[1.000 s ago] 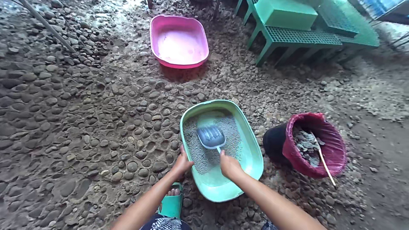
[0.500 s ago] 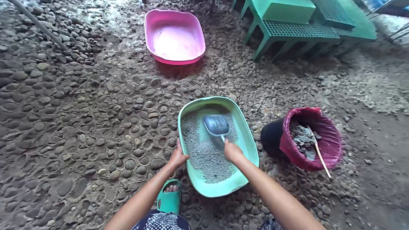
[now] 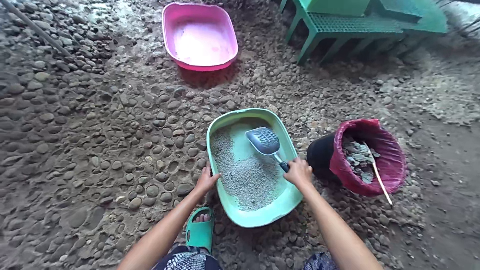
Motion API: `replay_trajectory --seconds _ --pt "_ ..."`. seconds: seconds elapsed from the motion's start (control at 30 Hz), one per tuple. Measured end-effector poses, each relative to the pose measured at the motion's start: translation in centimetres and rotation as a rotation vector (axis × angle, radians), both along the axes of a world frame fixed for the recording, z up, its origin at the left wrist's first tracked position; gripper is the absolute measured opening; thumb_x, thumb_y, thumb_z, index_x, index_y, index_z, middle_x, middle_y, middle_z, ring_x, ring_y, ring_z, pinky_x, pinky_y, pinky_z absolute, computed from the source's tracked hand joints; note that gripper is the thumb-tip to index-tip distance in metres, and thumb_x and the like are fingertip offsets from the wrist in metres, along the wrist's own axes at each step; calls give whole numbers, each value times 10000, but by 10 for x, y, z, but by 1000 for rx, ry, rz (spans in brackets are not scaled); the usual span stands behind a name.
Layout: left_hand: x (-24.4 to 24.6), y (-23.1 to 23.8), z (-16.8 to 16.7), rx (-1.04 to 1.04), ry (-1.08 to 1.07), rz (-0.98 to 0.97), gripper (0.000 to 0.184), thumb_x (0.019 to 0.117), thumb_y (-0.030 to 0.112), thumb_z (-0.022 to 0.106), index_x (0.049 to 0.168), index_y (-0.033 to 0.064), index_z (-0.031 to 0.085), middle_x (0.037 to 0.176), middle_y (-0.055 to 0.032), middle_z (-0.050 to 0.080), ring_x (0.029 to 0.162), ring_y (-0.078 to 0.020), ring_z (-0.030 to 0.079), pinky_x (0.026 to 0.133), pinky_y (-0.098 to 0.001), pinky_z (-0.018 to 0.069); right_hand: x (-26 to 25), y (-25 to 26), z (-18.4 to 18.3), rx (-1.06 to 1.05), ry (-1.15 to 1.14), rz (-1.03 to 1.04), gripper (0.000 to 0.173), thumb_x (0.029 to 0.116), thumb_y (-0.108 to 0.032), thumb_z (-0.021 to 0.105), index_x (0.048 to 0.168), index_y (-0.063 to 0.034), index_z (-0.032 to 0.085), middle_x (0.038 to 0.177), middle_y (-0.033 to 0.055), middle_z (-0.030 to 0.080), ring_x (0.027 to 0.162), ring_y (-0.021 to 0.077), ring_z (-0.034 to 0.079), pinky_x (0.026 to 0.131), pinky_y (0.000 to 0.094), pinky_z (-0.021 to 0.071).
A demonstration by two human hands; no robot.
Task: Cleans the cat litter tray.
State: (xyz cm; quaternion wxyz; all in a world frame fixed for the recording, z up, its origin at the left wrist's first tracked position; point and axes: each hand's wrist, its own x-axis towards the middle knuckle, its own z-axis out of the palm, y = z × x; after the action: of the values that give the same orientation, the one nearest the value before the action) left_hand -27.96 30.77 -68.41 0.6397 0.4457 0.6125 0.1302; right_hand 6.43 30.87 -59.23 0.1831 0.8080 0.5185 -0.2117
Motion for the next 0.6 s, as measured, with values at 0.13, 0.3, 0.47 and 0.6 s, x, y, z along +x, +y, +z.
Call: replay_trajectory --seconds 0.13,0.3,0.47,0.6 --pt "6 -4 7 -89 -223 203 761 962 19 570 1611 19 173 1489 -281 452 1237 -331 571 1000 -473 491 42 -20 -30 68 233 -181 475 772 -65 847 1218 24 710 1651 308 206 1474 475 336 1155 598 365" --pt "-99 32 -4 -66 -216 571 549 990 56 500 1521 82 366 1241 -177 609 991 -222 650 824 -428 569 -52 -38 -9 271 677 -257 441 768 36 765 1195 93 673 1498 302 446 1215 369 593 1000 492 523" --pt "-132 41 65 -24 -103 556 492 1129 373 298 1493 66 418 1257 -172 616 1049 -215 630 913 -425 532 -79 -88 -11 416 885 -210 521 669 44 717 1172 162 652 1507 371 406 1216 406 595 984 484 531" --pt "-45 22 63 -19 -253 361 501 1119 302 401 1566 82 351 1265 -217 629 1050 -272 658 926 -476 543 3 -110 1 395 671 -366 404 732 47 690 1130 114 665 1132 265 673 940 307 659 803 497 543"
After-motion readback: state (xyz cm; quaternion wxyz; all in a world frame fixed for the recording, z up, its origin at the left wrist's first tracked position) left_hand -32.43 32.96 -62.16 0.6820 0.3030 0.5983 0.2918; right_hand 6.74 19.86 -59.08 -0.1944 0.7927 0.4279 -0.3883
